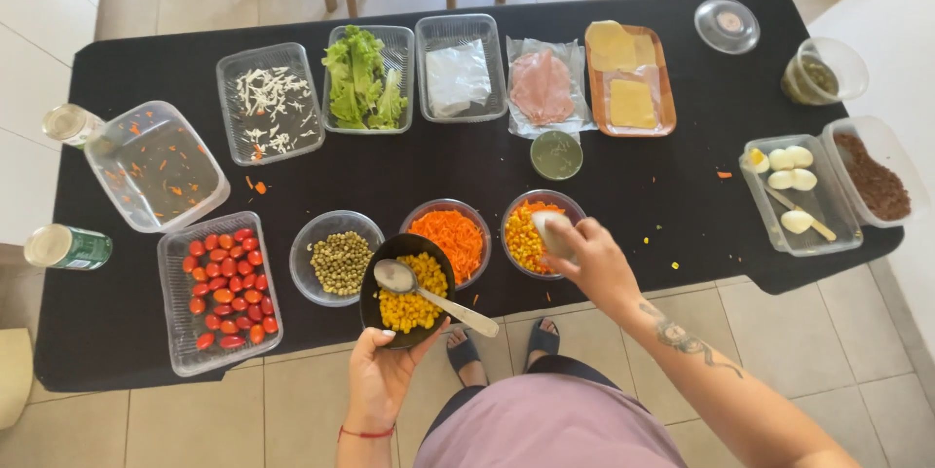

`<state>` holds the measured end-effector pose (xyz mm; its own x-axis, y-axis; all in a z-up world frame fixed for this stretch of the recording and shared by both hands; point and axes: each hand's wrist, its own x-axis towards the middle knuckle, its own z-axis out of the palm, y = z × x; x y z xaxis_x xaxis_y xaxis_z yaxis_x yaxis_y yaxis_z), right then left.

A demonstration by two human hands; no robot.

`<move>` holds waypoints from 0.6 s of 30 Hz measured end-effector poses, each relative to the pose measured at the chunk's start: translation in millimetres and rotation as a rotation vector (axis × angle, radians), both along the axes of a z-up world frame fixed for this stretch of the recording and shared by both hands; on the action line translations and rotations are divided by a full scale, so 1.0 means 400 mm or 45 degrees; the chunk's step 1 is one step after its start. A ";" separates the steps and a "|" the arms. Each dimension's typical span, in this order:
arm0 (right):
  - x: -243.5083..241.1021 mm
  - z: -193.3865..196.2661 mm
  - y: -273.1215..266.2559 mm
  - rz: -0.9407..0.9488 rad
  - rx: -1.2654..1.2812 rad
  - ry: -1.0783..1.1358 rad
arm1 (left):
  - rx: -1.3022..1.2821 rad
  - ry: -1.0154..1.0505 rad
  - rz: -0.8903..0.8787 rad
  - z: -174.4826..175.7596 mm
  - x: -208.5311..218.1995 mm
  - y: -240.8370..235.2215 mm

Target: The person transfers shredded carrots from a large container into a smaller bowl. They then use a spoon to scoop corn and green peas from their respective containers into a small bowl, mixing them together.

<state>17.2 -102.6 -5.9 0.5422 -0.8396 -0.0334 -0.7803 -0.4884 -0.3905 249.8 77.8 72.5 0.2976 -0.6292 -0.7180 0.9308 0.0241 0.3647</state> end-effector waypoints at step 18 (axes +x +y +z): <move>-0.047 -0.098 0.010 0.370 -0.841 0.021 | -0.005 -0.022 -0.053 -0.012 0.007 -0.004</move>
